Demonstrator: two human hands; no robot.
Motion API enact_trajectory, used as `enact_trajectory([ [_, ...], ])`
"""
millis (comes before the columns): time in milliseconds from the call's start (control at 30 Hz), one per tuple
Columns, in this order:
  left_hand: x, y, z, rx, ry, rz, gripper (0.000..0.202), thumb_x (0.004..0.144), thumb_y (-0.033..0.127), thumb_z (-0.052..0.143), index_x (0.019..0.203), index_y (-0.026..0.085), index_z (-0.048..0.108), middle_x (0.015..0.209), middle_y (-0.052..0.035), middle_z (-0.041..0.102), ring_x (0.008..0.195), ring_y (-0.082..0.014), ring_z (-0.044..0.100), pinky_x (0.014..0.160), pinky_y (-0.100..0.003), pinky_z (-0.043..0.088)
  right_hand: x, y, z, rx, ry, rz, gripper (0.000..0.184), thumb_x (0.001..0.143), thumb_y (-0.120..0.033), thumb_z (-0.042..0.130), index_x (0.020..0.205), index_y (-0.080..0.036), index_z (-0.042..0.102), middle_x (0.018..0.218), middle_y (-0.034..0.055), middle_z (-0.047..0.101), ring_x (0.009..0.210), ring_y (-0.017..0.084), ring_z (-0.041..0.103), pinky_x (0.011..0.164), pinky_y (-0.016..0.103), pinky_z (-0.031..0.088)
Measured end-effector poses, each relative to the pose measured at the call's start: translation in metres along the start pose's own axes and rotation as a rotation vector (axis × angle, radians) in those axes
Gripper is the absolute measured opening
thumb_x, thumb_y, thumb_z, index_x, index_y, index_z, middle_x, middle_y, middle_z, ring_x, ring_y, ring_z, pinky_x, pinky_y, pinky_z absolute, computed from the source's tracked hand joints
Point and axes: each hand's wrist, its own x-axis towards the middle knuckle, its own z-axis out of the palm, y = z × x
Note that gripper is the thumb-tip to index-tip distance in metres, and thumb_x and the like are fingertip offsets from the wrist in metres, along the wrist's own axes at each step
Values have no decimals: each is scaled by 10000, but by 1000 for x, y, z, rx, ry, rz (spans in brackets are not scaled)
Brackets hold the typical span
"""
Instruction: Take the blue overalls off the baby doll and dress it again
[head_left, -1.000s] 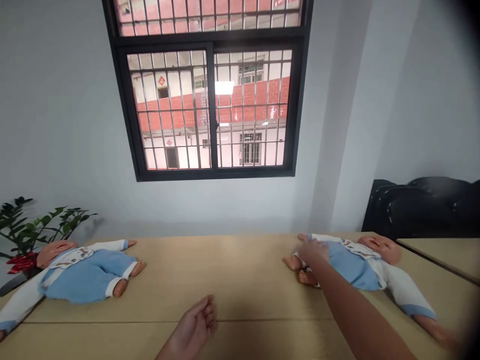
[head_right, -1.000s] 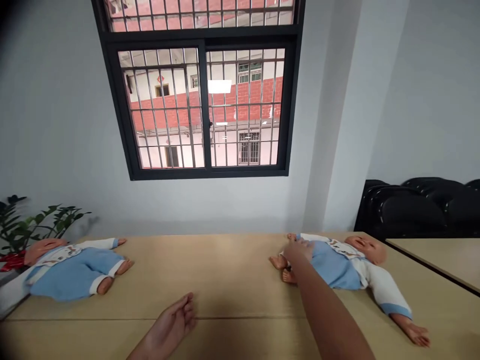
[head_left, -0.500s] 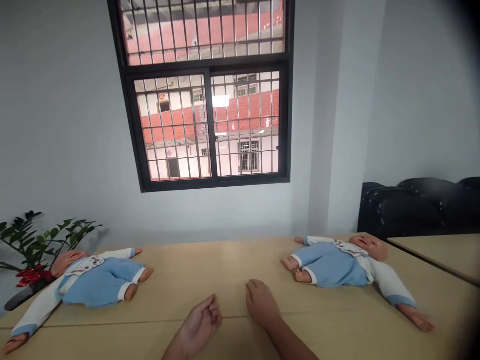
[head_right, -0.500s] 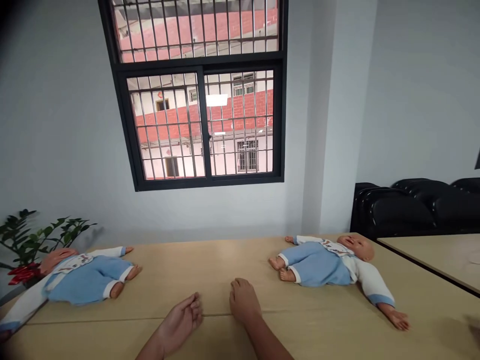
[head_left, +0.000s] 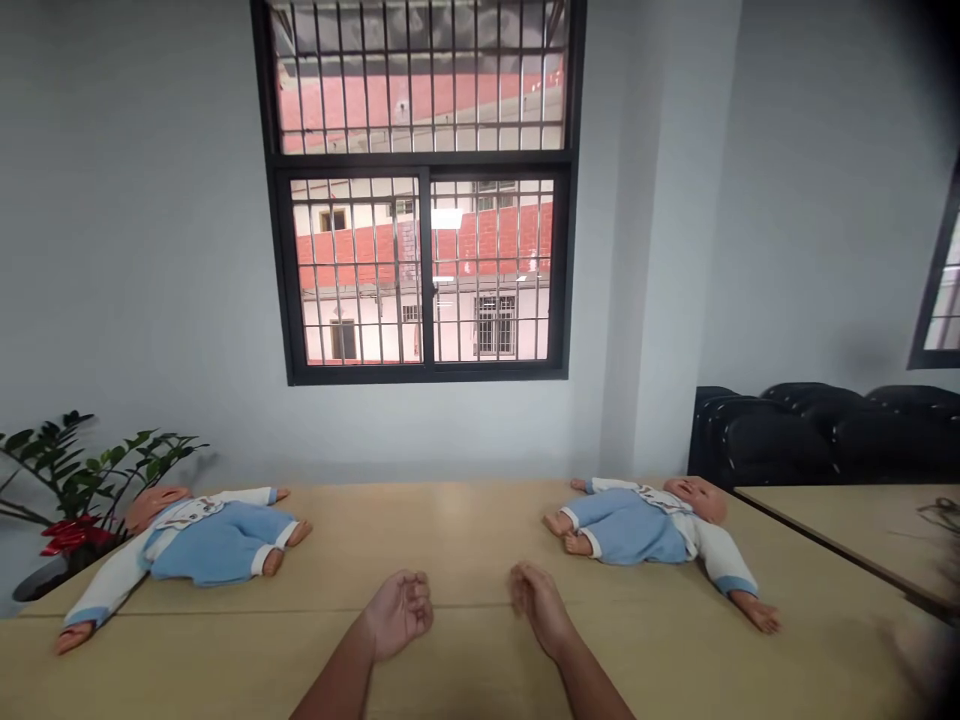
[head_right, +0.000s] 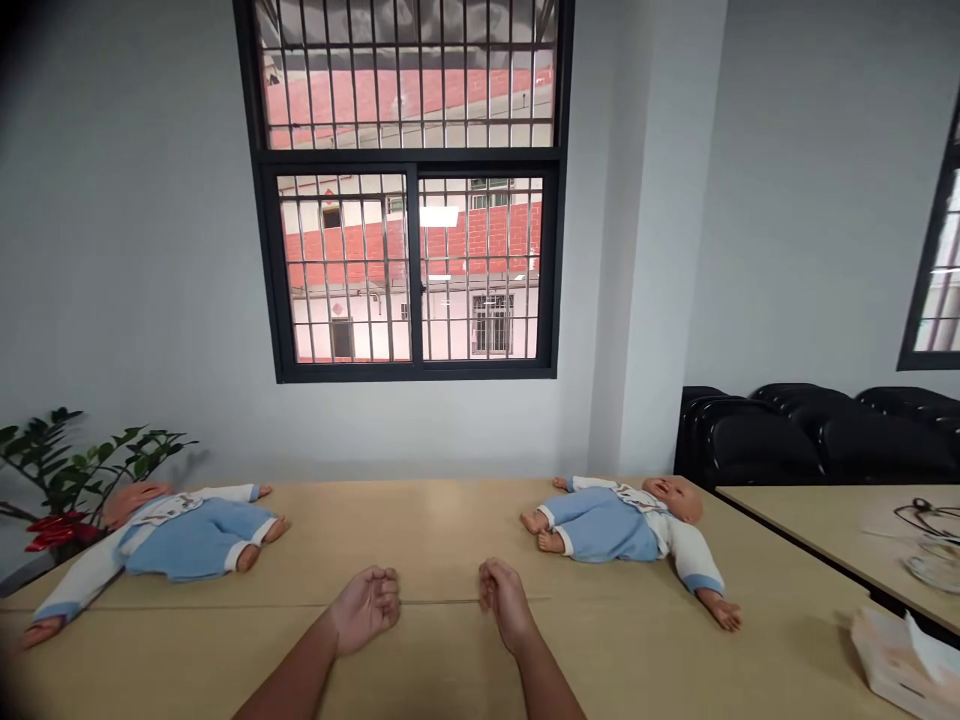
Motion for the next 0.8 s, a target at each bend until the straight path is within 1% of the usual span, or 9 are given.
enact_trajectory([
  [67,-3,-1,2,-2,-3,10,95,857,112,577,820,181,523,559,97,320,429,-64,335,612,-227,475,-12,-5,-8,255,-55,72,422,838,-531,618,687,-239,353,621,-62,364,496,106,365,451,205,275],
  [100,-5,-2,3,-2,-2,20,96,861,114,573,817,181,520,556,100,313,428,-64,336,611,-226,474,-18,-7,-11,340,-93,102,446,853,-524,617,693,-242,311,629,-63,340,498,104,359,439,192,258],
  [167,-7,-4,5,0,4,45,100,872,127,572,813,183,515,552,100,311,432,-68,353,604,-222,469,-29,-10,-15,434,-152,146,456,884,-492,606,704,-245,267,633,-64,301,500,104,347,425,171,233],
  [267,-10,-7,6,7,21,83,105,886,151,573,811,188,510,549,101,311,432,-73,366,591,-221,464,-41,-10,-15,491,-195,206,435,905,-448,604,716,-244,270,640,-62,293,503,102,338,409,148,214],
  [433,-13,-9,8,26,42,120,105,901,163,550,813,191,501,533,116,267,410,-66,318,586,-220,467,-50,-13,-16,587,-253,301,401,922,-405,611,730,-237,302,662,-58,322,530,93,381,396,114,208],
  [600,-13,-10,7,36,41,136,113,909,178,541,806,189,495,525,120,252,415,-64,308,598,-213,466,-53,-19,-25,664,-281,357,356,943,-364,603,746,-231,338,677,-57,352,544,88,409,390,102,231],
  [700,-12,-10,4,29,33,139,105,915,185,540,815,184,507,524,123,242,414,-61,288,597,-206,459,-56,-23,-31,662,-293,381,325,966,-359,583,765,-228,364,690,-54,367,552,88,417,388,101,234],
  [800,-11,-9,2,15,25,140,102,917,188,545,821,179,514,526,125,247,414,-58,273,597,-203,451,-59,-29,-41,653,-277,375,285,988,-371,554,796,-223,405,705,-47,391,562,91,420,390,100,244],
])
